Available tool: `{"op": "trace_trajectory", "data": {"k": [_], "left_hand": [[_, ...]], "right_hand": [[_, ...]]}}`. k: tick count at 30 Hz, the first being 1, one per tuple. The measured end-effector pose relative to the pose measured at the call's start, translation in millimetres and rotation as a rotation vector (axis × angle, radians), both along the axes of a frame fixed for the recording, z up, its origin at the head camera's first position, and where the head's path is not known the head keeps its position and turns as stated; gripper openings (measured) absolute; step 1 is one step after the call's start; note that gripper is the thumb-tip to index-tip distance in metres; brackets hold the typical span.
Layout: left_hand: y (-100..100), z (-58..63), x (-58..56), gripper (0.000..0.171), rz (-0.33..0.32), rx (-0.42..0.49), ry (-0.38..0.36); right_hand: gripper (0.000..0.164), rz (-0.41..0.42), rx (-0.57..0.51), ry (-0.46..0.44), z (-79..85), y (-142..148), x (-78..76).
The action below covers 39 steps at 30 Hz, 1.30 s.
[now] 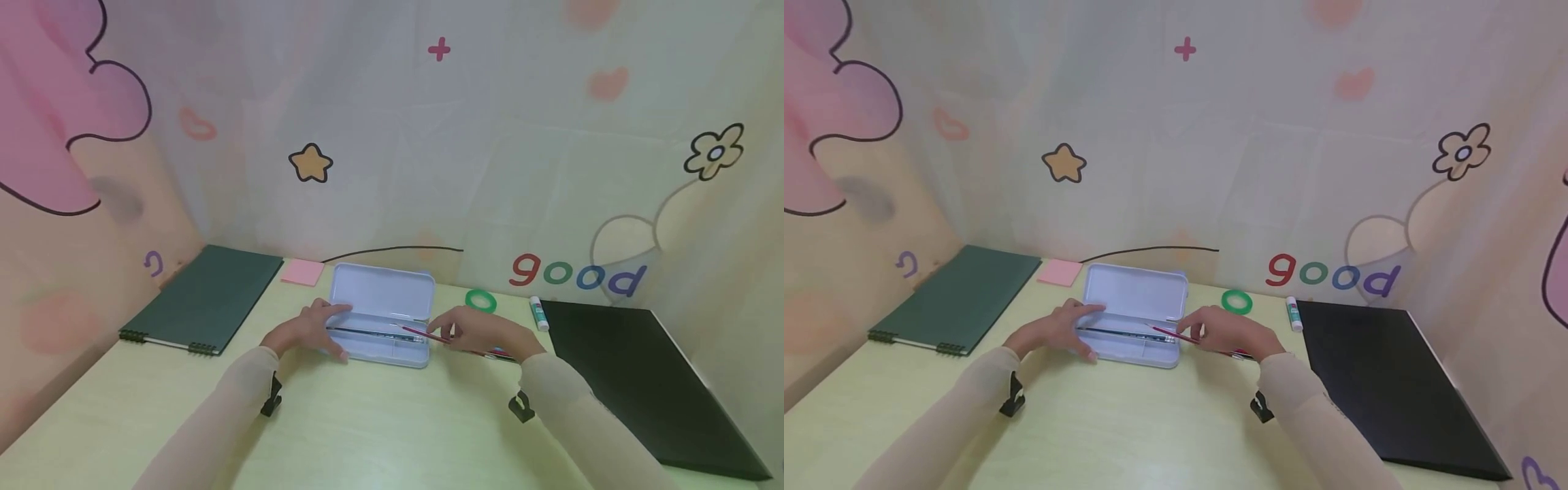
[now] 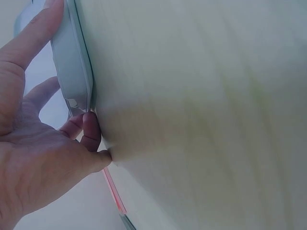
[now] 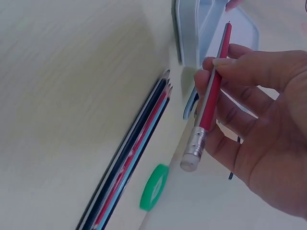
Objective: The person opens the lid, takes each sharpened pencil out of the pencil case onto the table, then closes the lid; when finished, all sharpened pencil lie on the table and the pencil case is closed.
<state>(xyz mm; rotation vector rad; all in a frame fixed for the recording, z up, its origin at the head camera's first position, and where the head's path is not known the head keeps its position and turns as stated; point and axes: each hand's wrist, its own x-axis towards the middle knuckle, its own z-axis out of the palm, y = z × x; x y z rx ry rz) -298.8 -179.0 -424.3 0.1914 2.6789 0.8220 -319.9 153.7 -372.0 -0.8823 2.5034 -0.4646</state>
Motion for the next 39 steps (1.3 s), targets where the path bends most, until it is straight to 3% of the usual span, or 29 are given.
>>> {"op": "trace_trajectory", "data": {"k": [9,22,30,39], "left_hand": [[-1,0.1,-0.4,0.100,-0.008,0.009,0.001],[-1,2.8,2.0,0.098,-0.010,0.009,0.006],[0,2.7,2.7,0.098,-0.025,0.007,0.006],[-2,2.0,1.6,0.099,-0.029,-0.005,0.011]], "right_hand": [[0.039,0.010,-0.055,0.037,-1.3,35,13.5],[0.040,-0.011,0.004,0.113,-5.9,69,24.2],[0.035,0.001,0.038,0.192,-19.3,79,27.4],[0.037,-0.118,0.083,0.269,-28.2,81,27.9]]}}
